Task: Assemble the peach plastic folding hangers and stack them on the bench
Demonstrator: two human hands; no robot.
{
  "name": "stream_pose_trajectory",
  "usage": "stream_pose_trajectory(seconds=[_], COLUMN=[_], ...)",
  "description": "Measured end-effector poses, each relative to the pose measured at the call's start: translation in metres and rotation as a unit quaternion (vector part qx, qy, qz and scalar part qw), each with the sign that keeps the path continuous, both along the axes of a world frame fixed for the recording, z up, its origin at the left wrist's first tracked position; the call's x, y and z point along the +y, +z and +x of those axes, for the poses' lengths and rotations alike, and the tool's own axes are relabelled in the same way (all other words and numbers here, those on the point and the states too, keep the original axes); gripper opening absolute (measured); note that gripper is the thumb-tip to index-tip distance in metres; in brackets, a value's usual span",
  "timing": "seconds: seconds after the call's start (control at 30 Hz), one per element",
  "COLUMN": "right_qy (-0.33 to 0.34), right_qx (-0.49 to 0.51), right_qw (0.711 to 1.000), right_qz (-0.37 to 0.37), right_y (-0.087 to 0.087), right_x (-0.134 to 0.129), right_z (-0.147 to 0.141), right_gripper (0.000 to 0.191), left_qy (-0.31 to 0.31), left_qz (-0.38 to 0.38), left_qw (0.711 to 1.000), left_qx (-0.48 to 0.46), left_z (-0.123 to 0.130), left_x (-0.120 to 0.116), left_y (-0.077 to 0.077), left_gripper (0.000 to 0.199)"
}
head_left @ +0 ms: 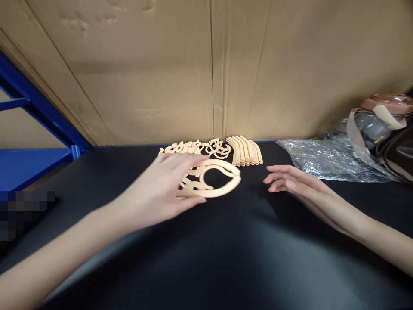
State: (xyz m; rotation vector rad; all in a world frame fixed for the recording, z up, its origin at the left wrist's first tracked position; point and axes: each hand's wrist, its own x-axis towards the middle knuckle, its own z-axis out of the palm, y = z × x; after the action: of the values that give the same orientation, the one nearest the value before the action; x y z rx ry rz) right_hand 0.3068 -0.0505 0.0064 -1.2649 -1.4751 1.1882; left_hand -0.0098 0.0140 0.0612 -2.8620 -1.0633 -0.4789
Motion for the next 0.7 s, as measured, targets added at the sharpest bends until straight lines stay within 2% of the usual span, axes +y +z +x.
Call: stream_pose_trajectory(seconds=[0.07, 0.13, 0.23, 0.37, 0.53, 0.7], right_qy=[0.0, 0.01, 0.025, 0.034, 0.04, 0.046], right_qx=[-0.01, -0.02, -0.041, -0.051, -0.057, -0.058], right_qw=[1.0, 1.0, 0.999, 0.998, 0.997, 0.997], right_qz=[-0.007, -0.016, -0.024, -0.023, -0.025, -0.028], right_y=[0.0, -0.002, -0.003, -0.004, -0.003, -0.003], right_x=[0.001, 0.003, 0.006, 0.009, 0.01, 0.01], right_z=[0.0, -0.001, -0.004, -0.004, -0.002, -0.003], right_gripper=[0.038, 0.037, 0.036, 0.036, 0.035, 0.036], left_qy=[0.05, 0.094, 0.13, 0.154, 0.14, 0.129], left_qz=[-0.078, -0.153, -0.222, -0.242, -0.237, -0.234], left_qw=[0.996, 0.984, 0.966, 0.958, 0.96, 0.962], left_qx=[0.002, -0.009, -0.004, 0.025, 0.042, 0.051], left_z=[-0.025, -0.047, -0.068, -0.082, -0.09, -0.092], left_x=[0.011, 0.019, 0.024, 0.031, 0.041, 0.043], left_y=[0.007, 0.01, 0.009, 0.0, -0.013, -0.018], left_gripper=[0.064, 0.059, 0.058, 0.064, 0.069, 0.067])
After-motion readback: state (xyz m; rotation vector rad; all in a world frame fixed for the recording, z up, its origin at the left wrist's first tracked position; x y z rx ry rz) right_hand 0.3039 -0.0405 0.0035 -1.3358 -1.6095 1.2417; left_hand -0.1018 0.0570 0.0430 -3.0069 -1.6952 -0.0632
